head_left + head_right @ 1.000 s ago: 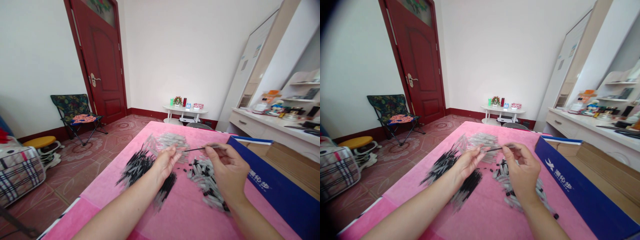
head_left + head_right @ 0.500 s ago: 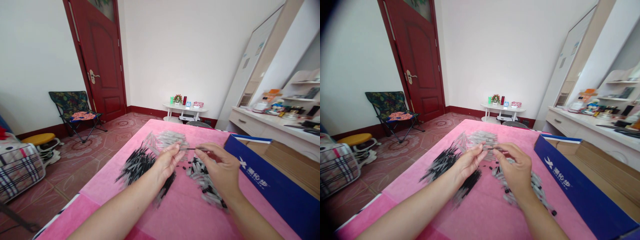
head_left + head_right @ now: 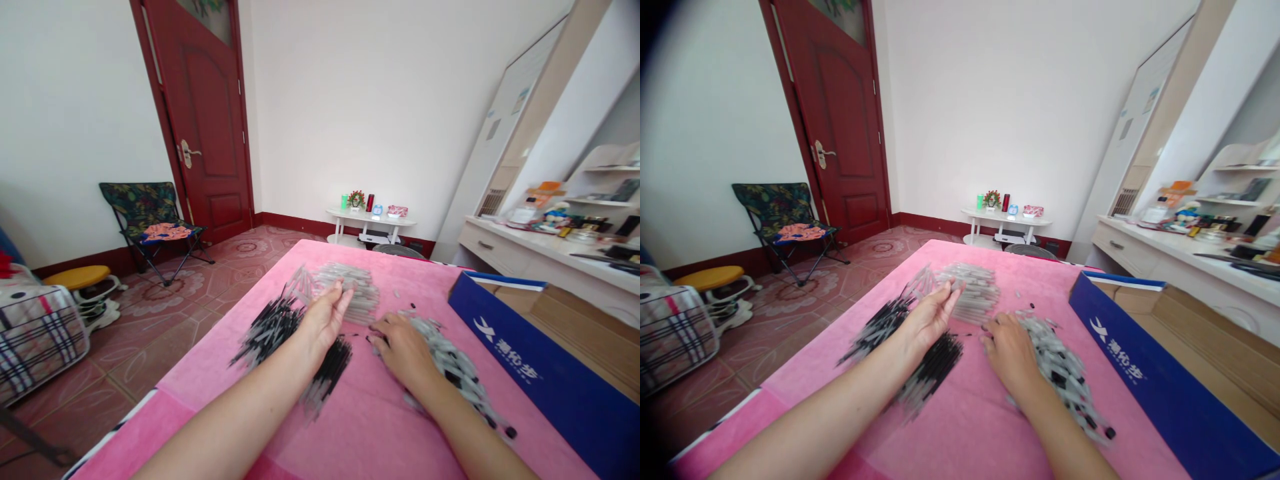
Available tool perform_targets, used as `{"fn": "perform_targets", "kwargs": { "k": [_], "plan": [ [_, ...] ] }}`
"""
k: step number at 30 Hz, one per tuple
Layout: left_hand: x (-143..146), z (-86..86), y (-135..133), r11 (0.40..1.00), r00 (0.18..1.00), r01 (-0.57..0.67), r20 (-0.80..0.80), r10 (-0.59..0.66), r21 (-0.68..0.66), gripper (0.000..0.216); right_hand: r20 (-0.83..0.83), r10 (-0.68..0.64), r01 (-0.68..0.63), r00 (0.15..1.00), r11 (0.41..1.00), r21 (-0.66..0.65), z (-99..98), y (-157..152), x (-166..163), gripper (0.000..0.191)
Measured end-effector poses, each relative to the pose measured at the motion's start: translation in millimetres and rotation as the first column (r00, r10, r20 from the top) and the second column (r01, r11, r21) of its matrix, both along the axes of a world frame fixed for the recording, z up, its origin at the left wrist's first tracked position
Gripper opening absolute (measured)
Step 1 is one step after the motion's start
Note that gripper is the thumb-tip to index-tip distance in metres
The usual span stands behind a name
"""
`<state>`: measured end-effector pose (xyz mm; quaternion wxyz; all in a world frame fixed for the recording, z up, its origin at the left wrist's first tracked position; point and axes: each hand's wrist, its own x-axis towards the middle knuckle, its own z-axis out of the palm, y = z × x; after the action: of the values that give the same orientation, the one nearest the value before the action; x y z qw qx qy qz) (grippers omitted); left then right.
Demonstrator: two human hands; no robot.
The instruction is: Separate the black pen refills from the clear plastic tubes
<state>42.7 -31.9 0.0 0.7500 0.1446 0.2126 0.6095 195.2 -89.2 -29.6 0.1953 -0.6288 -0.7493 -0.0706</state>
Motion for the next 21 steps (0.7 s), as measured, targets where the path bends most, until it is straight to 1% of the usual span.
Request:
{"fn": "perform_targets", "kwargs": {
  "k": [4, 7, 10, 12, 13, 15, 16, 17, 19, 20, 21],
  "plan": [
    [1.5, -0.8, -3.7, 1.000, 1.000, -0.001, 0.000, 0.001, -0.006, 0.014, 0.133, -0.019, 0.018, 0.991, 1.000, 0.010, -9.9, -1.4, -10.0, 0.016],
    [2.6, -1.1, -5.1, 1.000, 1.000, -0.005, 0.003, 0.005, 0.005, 0.016, 0.157, -0.036, 0.034, 0.987, 0.999, 0.016, -12.2, -3.0, -16.2, 0.016],
    [3.1, -1.1, -6.4, 1.000, 1.000, 0.000, -0.015, 0.000, 0.015, 0.015, 0.143, -0.058, 0.054, 0.988, 0.998, 0.027, -14.3, -4.7, -20.6, 0.014],
    [2.9, -1.0, -7.5, 1.000, 0.999, 0.007, -0.041, -0.006, 0.025, 0.015, 0.091, -0.066, 0.064, 0.994, 0.998, 0.020, -15.8, -4.6, -21.1, 0.013],
    [2.6, -1.0, -8.1, 0.999, 0.998, 0.013, -0.056, -0.011, 0.034, 0.015, 0.035, -0.062, 0.062, 0.997, 0.998, 0.010, -16.3, -4.0, -20.2, 0.012],
    [1.8, -1.0, -9.1, 0.998, 0.996, 0.027, -0.089, -0.022, 0.063, 0.013, -0.163, -0.038, 0.037, 0.986, 0.999, -0.008, -15.4, -1.4, -16.2, 0.011],
    [1.5, -1.0, -9.5, 0.996, 0.994, 0.033, -0.105, -0.025, 0.081, 0.013, -0.306, -0.010, 0.009, 0.952, 1.000, -0.006, -13.8, 0.3, -13.6, 0.010],
    [1.2, -1.2, -9.8, 0.994, 0.992, 0.039, -0.122, -0.027, 0.097, 0.012, -0.462, 0.026, -0.024, 0.886, 1.000, 0.011, -11.2, 1.9, -10.8, 0.010],
    [1.1, -1.9, -10.1, 0.991, 0.988, 0.043, -0.150, -0.024, 0.124, 0.013, -0.728, 0.113, -0.089, 0.676, 0.993, 0.072, -3.4, 4.3, -6.2, 0.013],
    [1.3, -2.6, -10.2, 0.990, 0.987, 0.045, -0.159, -0.023, 0.136, 0.013, -0.807, 0.153, -0.115, 0.570, 0.988, 0.106, 1.4, 4.6, -4.9, 0.015],
    [1.6, -3.6, -10.3, 0.988, 0.986, 0.047, -0.165, -0.023, 0.148, 0.014, -0.852, 0.181, -0.130, 0.491, 0.982, 0.133, 6.4, 4.3, -4.4, 0.017]
  ]
}}
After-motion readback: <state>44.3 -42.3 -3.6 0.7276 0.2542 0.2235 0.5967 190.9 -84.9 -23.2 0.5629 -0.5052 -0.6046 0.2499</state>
